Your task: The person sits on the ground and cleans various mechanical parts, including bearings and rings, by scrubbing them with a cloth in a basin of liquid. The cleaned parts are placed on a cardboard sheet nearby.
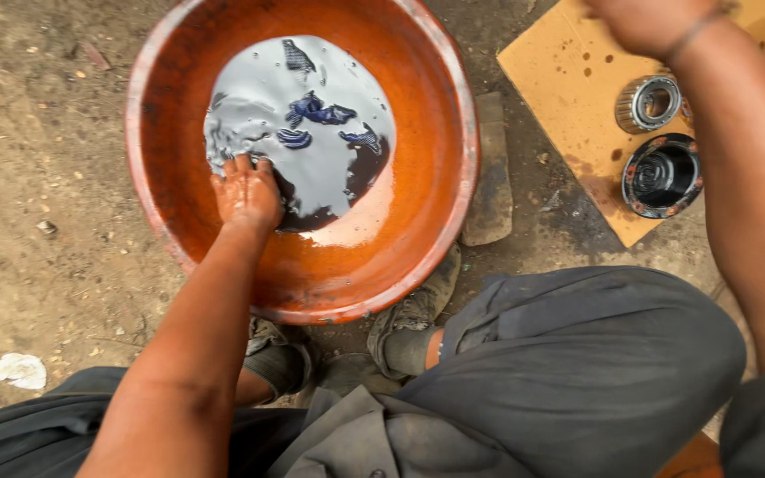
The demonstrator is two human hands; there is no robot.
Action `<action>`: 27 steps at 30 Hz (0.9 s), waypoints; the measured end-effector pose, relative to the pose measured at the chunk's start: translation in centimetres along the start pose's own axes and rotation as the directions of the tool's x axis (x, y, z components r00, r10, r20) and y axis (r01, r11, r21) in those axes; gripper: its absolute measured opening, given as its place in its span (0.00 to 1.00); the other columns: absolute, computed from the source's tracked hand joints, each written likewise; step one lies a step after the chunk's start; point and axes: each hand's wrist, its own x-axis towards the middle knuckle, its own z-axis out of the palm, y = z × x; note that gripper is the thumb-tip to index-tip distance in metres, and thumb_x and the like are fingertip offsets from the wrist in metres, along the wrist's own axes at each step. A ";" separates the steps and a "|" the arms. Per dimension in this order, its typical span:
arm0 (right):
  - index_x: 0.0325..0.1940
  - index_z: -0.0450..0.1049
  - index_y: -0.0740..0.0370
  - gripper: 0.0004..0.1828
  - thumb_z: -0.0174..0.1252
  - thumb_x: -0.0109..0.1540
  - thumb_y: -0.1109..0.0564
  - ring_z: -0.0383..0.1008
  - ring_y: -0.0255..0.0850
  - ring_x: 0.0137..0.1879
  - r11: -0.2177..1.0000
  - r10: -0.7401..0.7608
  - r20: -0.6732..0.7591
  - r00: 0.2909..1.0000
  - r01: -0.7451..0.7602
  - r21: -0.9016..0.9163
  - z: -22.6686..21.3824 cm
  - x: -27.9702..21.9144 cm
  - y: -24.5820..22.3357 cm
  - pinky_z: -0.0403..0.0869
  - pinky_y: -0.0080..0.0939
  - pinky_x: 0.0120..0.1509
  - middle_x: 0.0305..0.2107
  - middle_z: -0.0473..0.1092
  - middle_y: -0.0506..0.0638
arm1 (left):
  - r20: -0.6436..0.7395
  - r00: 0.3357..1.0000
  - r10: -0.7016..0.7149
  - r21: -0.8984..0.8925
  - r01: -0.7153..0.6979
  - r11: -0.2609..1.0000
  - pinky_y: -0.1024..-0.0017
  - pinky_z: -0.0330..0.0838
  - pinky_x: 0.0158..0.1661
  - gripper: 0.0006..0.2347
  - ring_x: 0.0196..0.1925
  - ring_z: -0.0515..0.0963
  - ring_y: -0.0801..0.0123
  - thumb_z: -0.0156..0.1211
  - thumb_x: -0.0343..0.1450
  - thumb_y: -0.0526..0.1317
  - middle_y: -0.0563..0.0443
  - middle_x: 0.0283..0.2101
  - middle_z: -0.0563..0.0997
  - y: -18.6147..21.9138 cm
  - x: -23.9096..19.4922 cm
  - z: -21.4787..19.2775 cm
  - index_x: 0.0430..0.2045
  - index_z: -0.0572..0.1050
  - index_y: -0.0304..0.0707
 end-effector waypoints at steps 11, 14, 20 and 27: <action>0.74 0.63 0.51 0.42 0.60 0.53 0.55 0.60 0.67 0.67 0.987 -0.160 0.146 0.976 0.154 0.050 13.1 8.6 -32.8 0.66 0.62 0.63 0.68 0.52 0.67 | -0.223 0.967 0.119 -0.024 -0.128 0.992 0.44 0.58 0.58 0.16 0.67 0.62 0.53 0.50 0.74 0.44 0.43 0.61 0.69 -0.4 -0.8 2.7 0.47 0.80 0.32; 0.59 0.75 0.52 0.21 0.57 0.61 0.56 0.62 0.61 0.68 0.995 -0.070 0.311 0.948 0.088 -0.044 18.5 6.2 -34.5 0.67 0.60 0.65 0.66 0.59 0.62 | 0.084 0.982 0.169 -0.065 -0.164 0.984 0.52 0.63 0.63 0.14 0.69 0.65 0.54 0.57 0.71 0.46 0.44 0.65 0.66 -1.1 -0.9 2.5 0.45 0.81 0.40; 0.51 0.80 0.57 0.19 0.62 0.61 0.46 0.75 0.56 0.61 0.984 -0.024 0.589 0.808 -0.085 0.157 19.1 6.6 -31.4 0.72 0.52 0.69 0.54 0.76 0.64 | 0.298 0.944 0.145 -0.954 0.290 0.074 0.56 0.77 0.48 0.11 0.45 0.80 0.52 0.70 0.66 0.39 0.41 0.43 0.81 -3.3 0.9 1.5 0.37 0.78 0.36; 0.66 0.70 0.48 0.36 0.61 0.51 0.58 0.62 0.64 0.67 0.986 0.084 0.364 0.928 -0.024 -0.166 19.4 1.9 -31.7 0.67 0.68 0.61 0.66 0.59 0.63 | 0.063 0.876 0.478 -0.709 0.376 -0.596 0.52 0.81 0.47 0.06 0.45 0.84 0.53 0.65 0.65 0.37 0.46 0.39 0.82 -3.9 -1.2 -2.6 0.30 0.76 0.38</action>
